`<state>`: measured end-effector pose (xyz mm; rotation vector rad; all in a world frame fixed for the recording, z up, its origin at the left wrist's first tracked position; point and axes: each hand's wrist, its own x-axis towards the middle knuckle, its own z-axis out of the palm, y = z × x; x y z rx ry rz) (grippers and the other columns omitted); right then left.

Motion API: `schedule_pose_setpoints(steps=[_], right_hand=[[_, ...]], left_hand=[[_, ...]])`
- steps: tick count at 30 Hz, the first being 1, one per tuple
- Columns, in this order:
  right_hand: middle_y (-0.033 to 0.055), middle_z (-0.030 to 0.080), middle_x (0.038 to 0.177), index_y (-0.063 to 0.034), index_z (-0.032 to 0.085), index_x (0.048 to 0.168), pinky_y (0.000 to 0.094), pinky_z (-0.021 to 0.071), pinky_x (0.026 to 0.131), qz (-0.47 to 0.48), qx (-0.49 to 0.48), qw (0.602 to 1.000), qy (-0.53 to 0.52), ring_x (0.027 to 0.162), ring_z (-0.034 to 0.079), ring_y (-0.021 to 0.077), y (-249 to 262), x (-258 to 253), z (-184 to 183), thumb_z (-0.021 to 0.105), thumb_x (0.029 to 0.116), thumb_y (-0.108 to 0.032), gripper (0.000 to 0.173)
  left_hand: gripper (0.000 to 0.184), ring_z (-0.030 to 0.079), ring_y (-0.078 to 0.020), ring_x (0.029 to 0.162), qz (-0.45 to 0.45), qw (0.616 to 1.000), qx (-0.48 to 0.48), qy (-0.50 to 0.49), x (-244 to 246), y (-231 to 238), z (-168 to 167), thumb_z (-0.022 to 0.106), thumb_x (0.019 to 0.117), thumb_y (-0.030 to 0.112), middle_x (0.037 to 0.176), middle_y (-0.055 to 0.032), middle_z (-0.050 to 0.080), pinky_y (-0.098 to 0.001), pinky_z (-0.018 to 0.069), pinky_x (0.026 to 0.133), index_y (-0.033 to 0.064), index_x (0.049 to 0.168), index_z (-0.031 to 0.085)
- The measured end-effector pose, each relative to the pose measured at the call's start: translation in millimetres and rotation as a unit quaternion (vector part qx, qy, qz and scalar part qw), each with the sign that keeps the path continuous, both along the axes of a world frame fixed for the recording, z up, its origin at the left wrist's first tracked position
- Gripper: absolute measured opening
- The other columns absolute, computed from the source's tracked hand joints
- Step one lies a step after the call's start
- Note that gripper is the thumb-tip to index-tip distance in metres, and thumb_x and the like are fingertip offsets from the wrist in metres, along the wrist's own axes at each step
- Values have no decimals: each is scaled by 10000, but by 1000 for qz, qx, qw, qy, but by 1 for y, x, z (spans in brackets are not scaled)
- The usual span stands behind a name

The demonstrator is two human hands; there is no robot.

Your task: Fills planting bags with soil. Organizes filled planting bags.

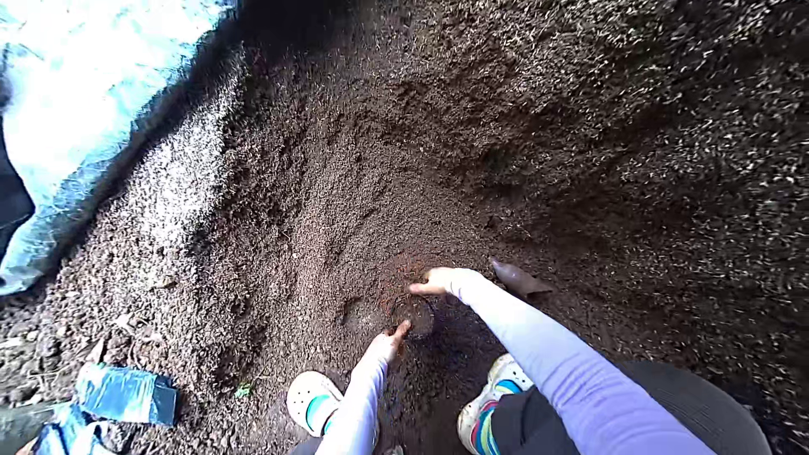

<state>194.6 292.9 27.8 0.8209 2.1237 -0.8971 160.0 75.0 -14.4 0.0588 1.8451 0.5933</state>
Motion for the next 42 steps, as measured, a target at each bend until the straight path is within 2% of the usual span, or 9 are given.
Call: schedule_pose_setpoints(steps=[3,5,11,17,22,27,34,38,42], right_hand=[[214,640,1299,0,608,1348,532,477,1019,-8,-50,995,-80,1172,636,323,-2,5,-20,489,904,-811,932],[243,559,1459,7,592,1402,613,354,1155,40,-31,997,-55,1390,513,372,-10,1,-34,430,929,-808,956],[279,523,1472,15,498,1475,617,326,1164,117,-52,992,6,1417,470,402,-15,4,-43,552,1017,-574,748],[265,543,1465,-57,505,1490,661,399,1103,201,45,978,34,1390,498,442,-37,11,8,524,1076,-336,499],[223,587,1441,-102,540,1475,642,388,1125,-38,-2,990,136,1370,535,403,-25,48,19,338,1075,-596,667],[245,573,1448,-46,530,1478,602,371,1159,-202,-31,963,174,1374,531,401,23,103,-6,265,1117,-500,638],[285,578,1415,29,532,1436,570,394,1147,-279,-14,944,175,1341,555,411,55,120,-33,387,1123,-363,522],[304,605,1358,26,551,1423,599,440,1076,-253,1,949,187,1242,611,438,53,112,-57,423,1114,-319,481],[323,611,1325,23,535,1427,625,466,1013,-198,-13,969,150,1167,638,464,43,107,-78,404,1123,-320,477]], left_hand=[[785,597,-396,1261,79,996,5,-43,6,13,1,406,1037,658,1412,-259,567,-567,486,1031,-18,1415,534],[750,585,-399,1274,100,994,20,-44,10,18,3,393,1061,614,1418,-275,550,-570,487,1035,-25,1439,497],[647,562,-408,1305,115,992,23,36,20,22,4,453,1086,497,1411,-286,557,-583,475,1052,-42,1442,488],[541,631,-394,1192,141,978,30,152,33,25,-3,425,1112,424,1272,-278,641,-577,502,998,-45,1309,606],[461,669,-380,1141,216,959,70,169,27,19,-12,428,1124,337,1261,-279,650,-557,545,947,-46,1321,593],[442,702,-341,1009,209,958,52,191,14,9,-5,376,1137,295,1180,-268,669,-495,570,885,-57,1271,607],[475,704,-280,1034,90,977,-8,193,-50,-24,83,347,1133,323,1235,-232,664,-428,574,905,-35,1374,545],[446,683,-301,1050,29,964,-77,253,-62,-76,159,370,1129,292,1212,-242,658,-463,541,945,-54,1284,605],[440,685,-364,1039,50,941,-85,325,-60,-165,187,396,1117,290,1129,-263,682,-562,518,940,-63,1156,656]])
